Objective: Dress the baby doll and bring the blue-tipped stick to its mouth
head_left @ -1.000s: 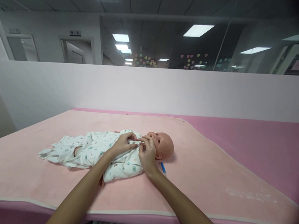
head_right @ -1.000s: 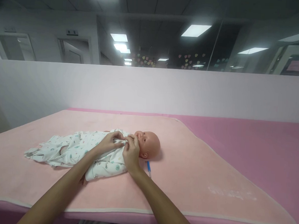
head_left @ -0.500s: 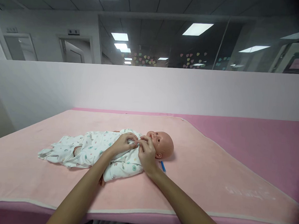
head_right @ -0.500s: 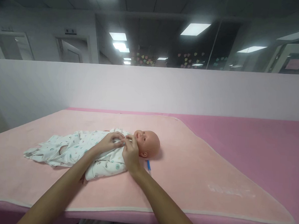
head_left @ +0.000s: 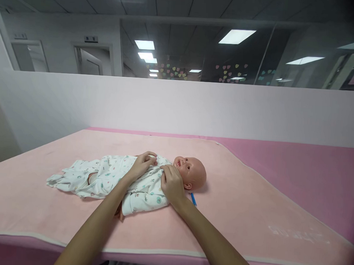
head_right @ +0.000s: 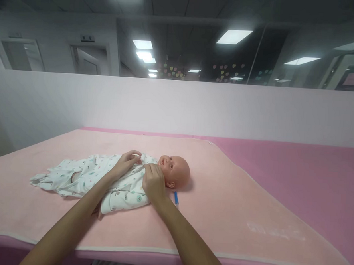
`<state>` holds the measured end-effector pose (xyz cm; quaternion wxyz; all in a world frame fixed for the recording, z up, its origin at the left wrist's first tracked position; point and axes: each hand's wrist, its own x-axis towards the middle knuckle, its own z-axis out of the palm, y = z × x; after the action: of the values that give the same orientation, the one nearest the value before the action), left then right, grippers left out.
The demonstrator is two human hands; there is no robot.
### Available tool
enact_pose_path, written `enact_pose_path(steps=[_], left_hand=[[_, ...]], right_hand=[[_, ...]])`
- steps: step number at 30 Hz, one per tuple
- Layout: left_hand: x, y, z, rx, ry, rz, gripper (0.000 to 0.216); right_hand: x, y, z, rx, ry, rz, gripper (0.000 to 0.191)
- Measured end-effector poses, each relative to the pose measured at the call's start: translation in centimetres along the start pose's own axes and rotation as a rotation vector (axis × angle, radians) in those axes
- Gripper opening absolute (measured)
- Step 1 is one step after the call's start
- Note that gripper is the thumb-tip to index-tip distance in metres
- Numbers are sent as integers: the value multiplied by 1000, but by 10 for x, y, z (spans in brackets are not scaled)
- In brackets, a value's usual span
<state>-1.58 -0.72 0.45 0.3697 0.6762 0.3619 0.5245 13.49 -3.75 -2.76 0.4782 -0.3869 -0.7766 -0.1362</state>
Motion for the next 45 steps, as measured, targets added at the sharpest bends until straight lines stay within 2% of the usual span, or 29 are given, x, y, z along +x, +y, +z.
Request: enact_pose_path(steps=[3,9,15,21,27,31,35,41,45], left_hand=[[-2,-3,-8,-88,101,-59,32],[-20,8,-17,48,-88,-33,30],[-29,14,-24,53,-85,-41,36],[-26,8,-26,-57,-13,-73,39],[-26,4,-26,-63,30,-133,43],[-26,4,-26,-58,38,-158,41],[-26,4,-26,-87,46,-160,37],[-25,4,-26,-84,52,-185,35],[-25,7,-26,-56,38,-137,31]], right_hand=[[2,-2,-3,32,-17,-13,26],[4,-8,-9,143,-62,-98,21],[16,-15,0,197,-71,-159,21],[26,-21,12,150,-107,-66,22],[21,-21,9,163,-74,31,24],[18,-21,10,140,-71,58,19],[14,-22,14,113,-21,114,6],[12,-22,13,130,32,95,13],[13,-23,11,121,37,76,13]])
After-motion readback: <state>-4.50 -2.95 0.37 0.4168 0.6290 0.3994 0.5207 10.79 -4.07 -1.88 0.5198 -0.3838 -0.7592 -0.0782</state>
